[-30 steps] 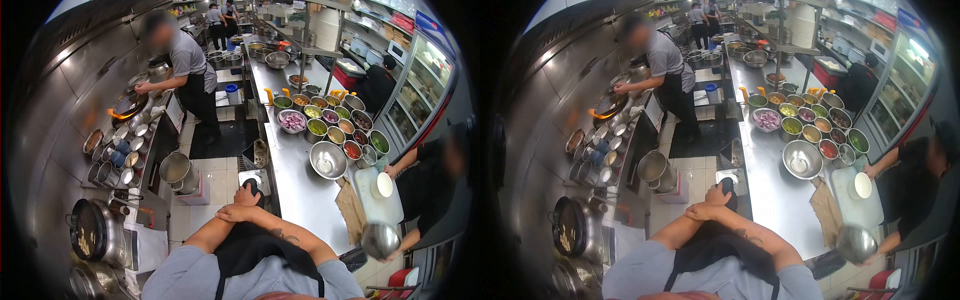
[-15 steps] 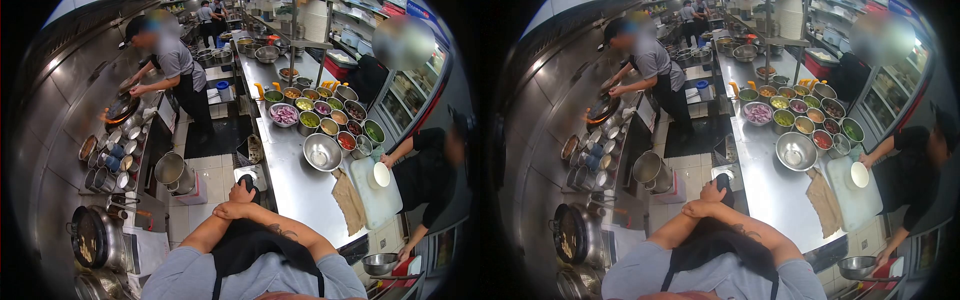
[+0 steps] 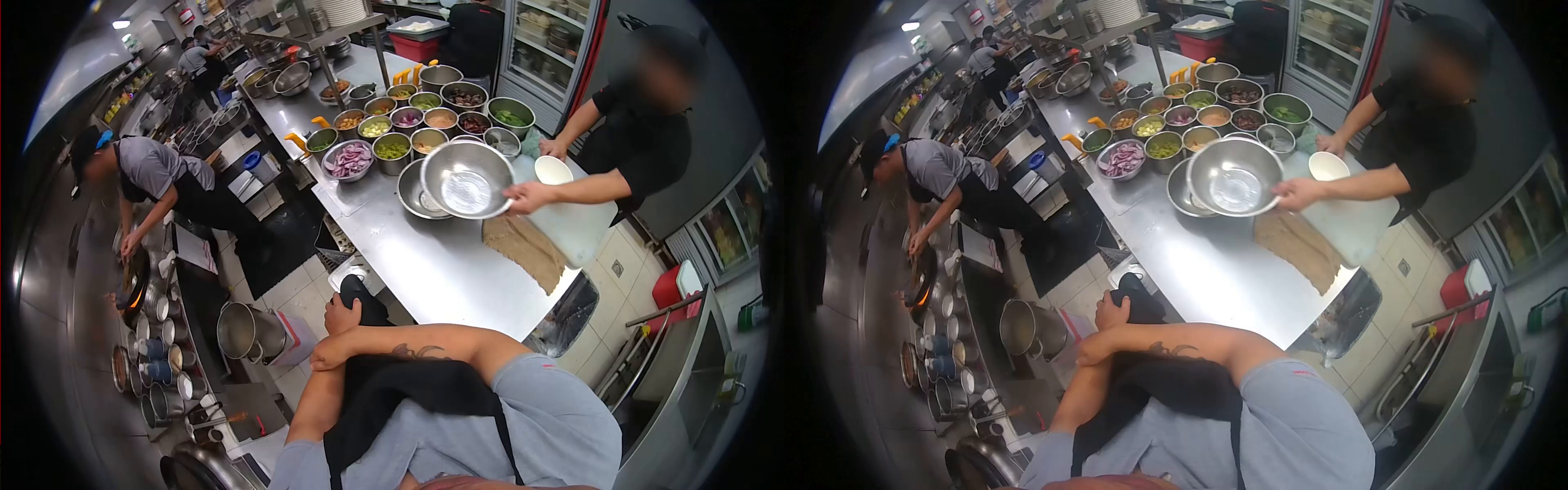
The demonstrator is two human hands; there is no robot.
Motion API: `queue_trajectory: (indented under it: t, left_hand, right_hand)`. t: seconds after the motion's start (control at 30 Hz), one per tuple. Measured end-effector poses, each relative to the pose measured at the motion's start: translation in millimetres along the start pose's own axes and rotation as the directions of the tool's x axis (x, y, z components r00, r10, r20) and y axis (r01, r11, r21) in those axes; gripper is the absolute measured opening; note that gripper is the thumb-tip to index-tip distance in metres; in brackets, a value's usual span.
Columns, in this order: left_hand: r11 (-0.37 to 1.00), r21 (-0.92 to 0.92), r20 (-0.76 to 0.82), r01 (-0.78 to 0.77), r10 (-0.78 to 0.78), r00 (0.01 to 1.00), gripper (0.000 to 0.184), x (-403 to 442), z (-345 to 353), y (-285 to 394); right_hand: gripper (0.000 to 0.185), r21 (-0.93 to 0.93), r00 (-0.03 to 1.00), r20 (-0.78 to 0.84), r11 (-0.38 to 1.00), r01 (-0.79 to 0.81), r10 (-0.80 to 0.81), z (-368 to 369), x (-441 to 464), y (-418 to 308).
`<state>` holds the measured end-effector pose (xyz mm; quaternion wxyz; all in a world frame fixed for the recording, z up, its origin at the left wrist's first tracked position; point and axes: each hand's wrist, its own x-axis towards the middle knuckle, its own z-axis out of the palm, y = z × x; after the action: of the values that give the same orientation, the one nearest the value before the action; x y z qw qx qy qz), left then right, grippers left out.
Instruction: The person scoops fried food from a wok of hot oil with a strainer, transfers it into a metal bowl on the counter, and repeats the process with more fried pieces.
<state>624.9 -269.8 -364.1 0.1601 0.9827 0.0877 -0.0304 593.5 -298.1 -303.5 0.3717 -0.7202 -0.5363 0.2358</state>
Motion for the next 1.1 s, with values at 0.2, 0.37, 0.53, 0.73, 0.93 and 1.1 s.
queue_trajectory:
  t: [0.2, 0.37, 0.53, 0.73, 0.93, 1.1]
  left_hand:
    - [1.000, 0.006, -0.021, -0.014, 0.014, 1.000, 0.065, -0.2, 1.6, 1.9]
    - [1.000, 0.013, -0.026, -0.021, 0.021, 0.999, 0.066, -0.4, 1.7, 1.2]
    - [0.999, 0.007, -0.033, -0.037, 0.037, 0.999, 0.064, -2.0, 0.7, 2.8]
    - [0.999, 0.048, -0.006, -0.020, 0.020, 1.000, 0.064, -3.9, -2.0, 4.6]
    - [0.998, 0.059, 0.000, -0.021, 0.021, 1.000, 0.065, -2.8, -3.8, 2.9]
    - [0.999, 0.012, -0.021, -0.033, 0.033, 0.999, 0.066, -9.3, -6.6, -3.8]
  right_hand:
    - [0.039, 0.019, 0.999, -0.016, 0.999, -0.034, 0.034, -3.2, -4.5, -3.5]
    - [0.049, 0.052, 0.996, -0.085, 0.998, 0.024, -0.020, 2.3, -3.7, 0.4]
    - [0.049, 0.068, 0.996, -0.091, 0.998, 0.014, -0.008, -6.3, -9.5, -13.5]
    - [0.046, 0.049, 0.997, -0.048, 0.997, -0.064, 0.067, -1.4, -2.6, -10.2]
    - [0.044, 0.040, 0.996, -0.068, 0.998, -0.056, 0.059, 6.0, 5.7, -3.6]
    - [0.039, 0.017, 0.996, -0.088, 1.000, 0.013, -0.011, 11.5, 1.0, -9.1]
